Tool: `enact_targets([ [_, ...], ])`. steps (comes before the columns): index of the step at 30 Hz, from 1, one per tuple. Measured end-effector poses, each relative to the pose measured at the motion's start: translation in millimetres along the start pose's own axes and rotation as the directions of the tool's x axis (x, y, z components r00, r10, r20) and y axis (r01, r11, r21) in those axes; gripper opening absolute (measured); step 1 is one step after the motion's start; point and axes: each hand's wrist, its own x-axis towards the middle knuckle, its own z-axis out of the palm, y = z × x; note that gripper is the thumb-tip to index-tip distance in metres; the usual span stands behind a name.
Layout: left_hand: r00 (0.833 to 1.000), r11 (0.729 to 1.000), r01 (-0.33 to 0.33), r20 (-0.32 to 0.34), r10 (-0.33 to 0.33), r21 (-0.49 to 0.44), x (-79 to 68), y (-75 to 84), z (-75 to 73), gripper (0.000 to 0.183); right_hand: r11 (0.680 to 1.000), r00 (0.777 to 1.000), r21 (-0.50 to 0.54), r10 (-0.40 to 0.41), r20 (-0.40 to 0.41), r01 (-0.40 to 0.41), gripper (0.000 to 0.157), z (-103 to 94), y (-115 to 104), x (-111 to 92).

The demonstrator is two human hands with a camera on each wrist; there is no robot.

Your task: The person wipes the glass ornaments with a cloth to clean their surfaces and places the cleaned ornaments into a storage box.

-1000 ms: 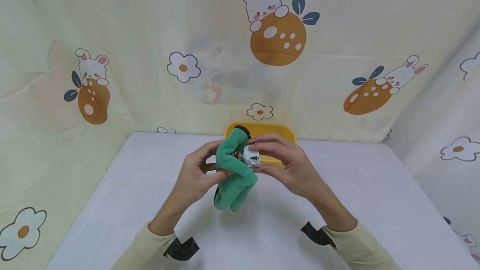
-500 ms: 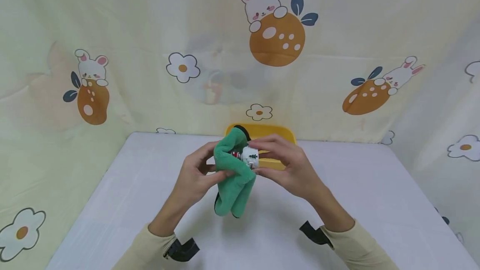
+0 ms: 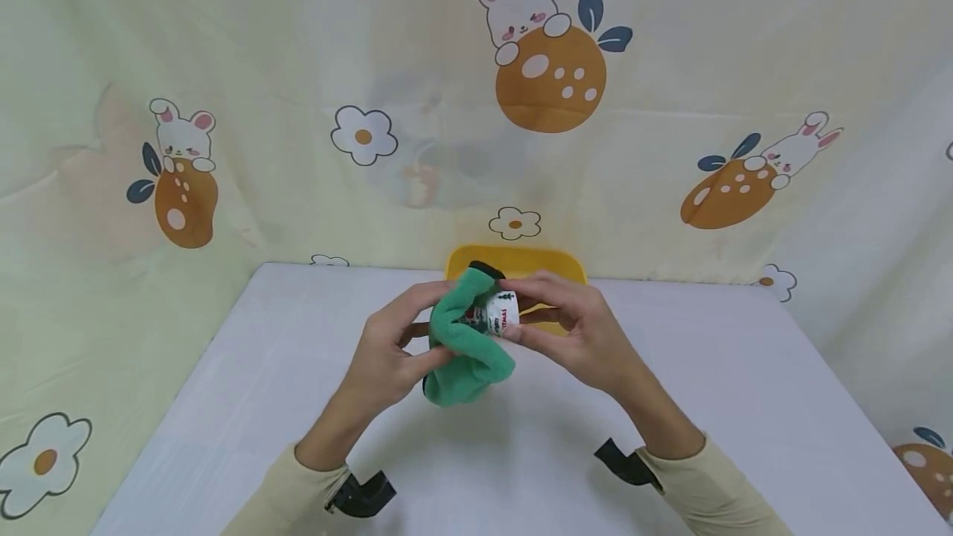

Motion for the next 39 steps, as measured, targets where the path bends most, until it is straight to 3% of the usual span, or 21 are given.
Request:
enact_targets([
  [6,0.999,0.999,-0.048,0.017,0.048,0.022,0.5,1.3,-4.4,0.066,0.998,0.999,0.051,0.032,-0.003,-0.032,0.044,2.1,-0.8,0.5],
  [12,1.0,0.999,-0.008,-0.003,0.008,-0.054,-0.9,1.9,-6.4,0.065,0.999,1.0,0.049,0.019,0.014,-0.02,0.05,5.6,1.1,-0.1],
  [18,0.997,0.984,0.067,-0.021,-0.072,-0.167,0.9,1.7,-11.0,0.063,0.984,0.987,-0.082,-0.16,-0.01,0.159,0.057,9.9,4.0,3.0],
  [23,0.987,0.965,0.154,-0.015,-0.161,-0.214,2.3,1.0,-13.5,0.06,0.917,0.934,-0.198,-0.356,-0.023,0.345,0.048,12.4,7.5,7.2],
  [27,0.969,0.933,0.236,-0.007,-0.247,-0.27,1.9,-1.0,-13.9,0.058,0.865,0.895,-0.265,-0.445,-0.016,0.425,0.043,13.1,8.2,11.0],
  [30,0.958,0.915,0.273,-0.007,-0.288,-0.298,2.1,-2.1,-13.7,0.058,0.851,0.887,-0.287,-0.462,-0.009,0.44,0.04,12.8,6.8,13.4],
  [34,0.951,0.915,0.293,-0.02,-0.31,-0.276,1.8,-1.2,-12.7,0.058,0.848,0.888,-0.295,-0.459,0.004,0.44,0.039,10.8,4.8,14.6],
  [39,0.965,0.944,0.256,-0.005,-0.262,-0.209,1.8,1.9,-9.8,0.054,0.874,0.906,-0.261,-0.423,0.007,0.41,0.043,6.6,5.3,11.3],
])
